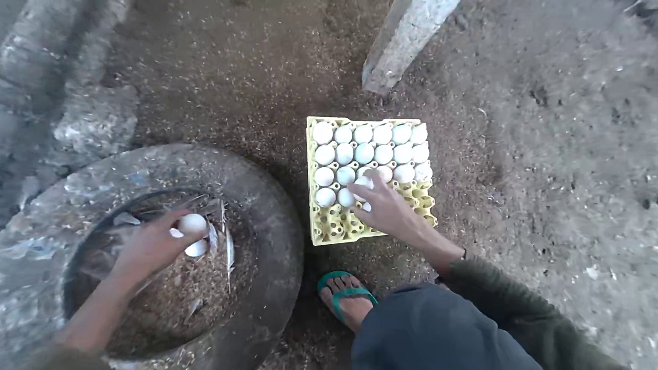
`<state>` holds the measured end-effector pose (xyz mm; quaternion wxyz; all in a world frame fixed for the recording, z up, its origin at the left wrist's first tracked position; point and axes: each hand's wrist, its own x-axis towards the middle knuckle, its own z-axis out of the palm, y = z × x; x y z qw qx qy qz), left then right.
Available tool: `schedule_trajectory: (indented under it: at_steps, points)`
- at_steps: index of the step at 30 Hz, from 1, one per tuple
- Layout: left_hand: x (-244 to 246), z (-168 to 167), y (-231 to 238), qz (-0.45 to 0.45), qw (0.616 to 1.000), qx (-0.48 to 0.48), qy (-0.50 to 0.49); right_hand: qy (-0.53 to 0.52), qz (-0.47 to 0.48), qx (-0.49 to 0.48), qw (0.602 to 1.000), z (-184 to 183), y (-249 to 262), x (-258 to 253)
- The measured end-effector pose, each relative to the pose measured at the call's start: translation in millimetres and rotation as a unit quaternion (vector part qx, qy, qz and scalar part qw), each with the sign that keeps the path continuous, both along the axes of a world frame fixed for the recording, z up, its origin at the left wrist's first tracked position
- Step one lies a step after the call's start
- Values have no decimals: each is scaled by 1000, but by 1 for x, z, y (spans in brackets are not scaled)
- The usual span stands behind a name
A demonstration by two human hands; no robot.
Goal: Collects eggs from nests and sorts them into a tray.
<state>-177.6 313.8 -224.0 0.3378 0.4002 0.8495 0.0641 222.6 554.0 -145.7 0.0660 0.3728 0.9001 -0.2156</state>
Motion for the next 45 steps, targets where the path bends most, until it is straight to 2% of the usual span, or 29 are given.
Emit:
schedule_trajectory:
  at_steps: [3, 6, 9, 12, 16, 19, 23, 26, 29, 33, 35, 37, 39, 45]
  points:
    - [8, 29, 19, 30, 995, 100, 3, 64, 5, 2, 998, -6, -4, 16]
    - [32, 66, 46, 47, 981, 186, -19, 77, -7, -14, 997, -6, -6, 24]
    - [55, 89, 69, 11, 960, 274, -54, 49, -40, -18, 998, -4, -7, 26]
    - [81, 101, 87, -33, 944, 318, -84, 65, -62, -20, 996, -7, -5, 30]
    - [116, 115, 111, -68, 936, 322, -127, 161, -138, -39, 976, -9, 1, 41]
    - [143, 117, 126, -105, 926, 332, -145, 197, -198, -1, 960, -15, 4, 48]
    - [183, 109, 143, -160, 916, 330, -164, 196, -189, 23, 962, -27, 14, 56]
    - [222, 100, 159, -212, 900, 335, -182, 240, -206, 65, 947, -15, 26, 77]
    - [264, 91, 188, -298, 873, 360, -144, 293, -266, 105, 912, -3, 40, 102]
    - [310, 79, 233, -424, 829, 360, -57, 352, -319, 146, 868, -5, 40, 128]
    - [323, 77, 249, -473, 823, 313, -26, 381, -321, 165, 851, -8, 40, 138]
    - [332, 86, 260, -506, 838, 201, -3, 407, -325, 175, 835, -10, 42, 144]
    - [341, 92, 267, -515, 842, 160, 17, 432, -325, 183, 821, -10, 42, 150]
    - [380, 88, 281, -511, 815, 273, 23, 468, -301, 217, 802, -5, 48, 162]
